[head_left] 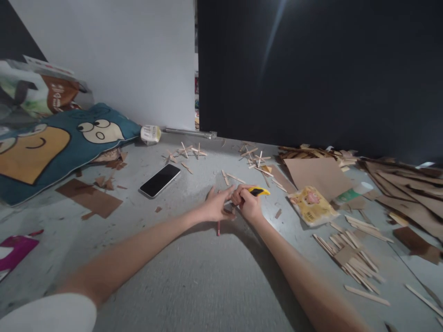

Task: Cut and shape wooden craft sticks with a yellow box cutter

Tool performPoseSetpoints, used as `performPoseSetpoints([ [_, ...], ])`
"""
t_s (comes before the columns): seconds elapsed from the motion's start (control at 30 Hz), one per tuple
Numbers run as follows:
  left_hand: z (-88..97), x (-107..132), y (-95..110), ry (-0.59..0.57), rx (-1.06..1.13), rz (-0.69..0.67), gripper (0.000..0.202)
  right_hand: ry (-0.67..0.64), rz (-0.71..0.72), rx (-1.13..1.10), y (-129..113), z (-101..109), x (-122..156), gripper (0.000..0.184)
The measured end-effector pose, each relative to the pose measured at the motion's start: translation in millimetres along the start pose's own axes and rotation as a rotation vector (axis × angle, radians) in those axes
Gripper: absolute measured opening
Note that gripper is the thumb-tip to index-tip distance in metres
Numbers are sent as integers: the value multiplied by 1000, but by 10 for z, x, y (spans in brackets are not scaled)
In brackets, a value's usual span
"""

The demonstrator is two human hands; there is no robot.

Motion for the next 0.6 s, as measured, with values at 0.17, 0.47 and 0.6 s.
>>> performPoseSetpoints([
  [0.17, -110, 203, -8, 108, -96, 103, 99, -26, -37, -59, 8, -42, -35, 27],
  [0.47, 63, 97, -44, -138, -108, 24, 97, -120, -89, -87, 66, -36, -40, 30],
  [0.6, 67, 107, -57, -38, -128, 36, 107, -121, -74, -75, 87, -64, -19, 29],
])
Point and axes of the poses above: each hand's wrist, its own x-axis away from the middle knuckle, its own z-axis out of the back of the hand, y = z × x, the point moved 4 cm from there along -x, towards the middle knuckle, and after that the axes turned 2 degrees about -z, right-handed, at the moved point
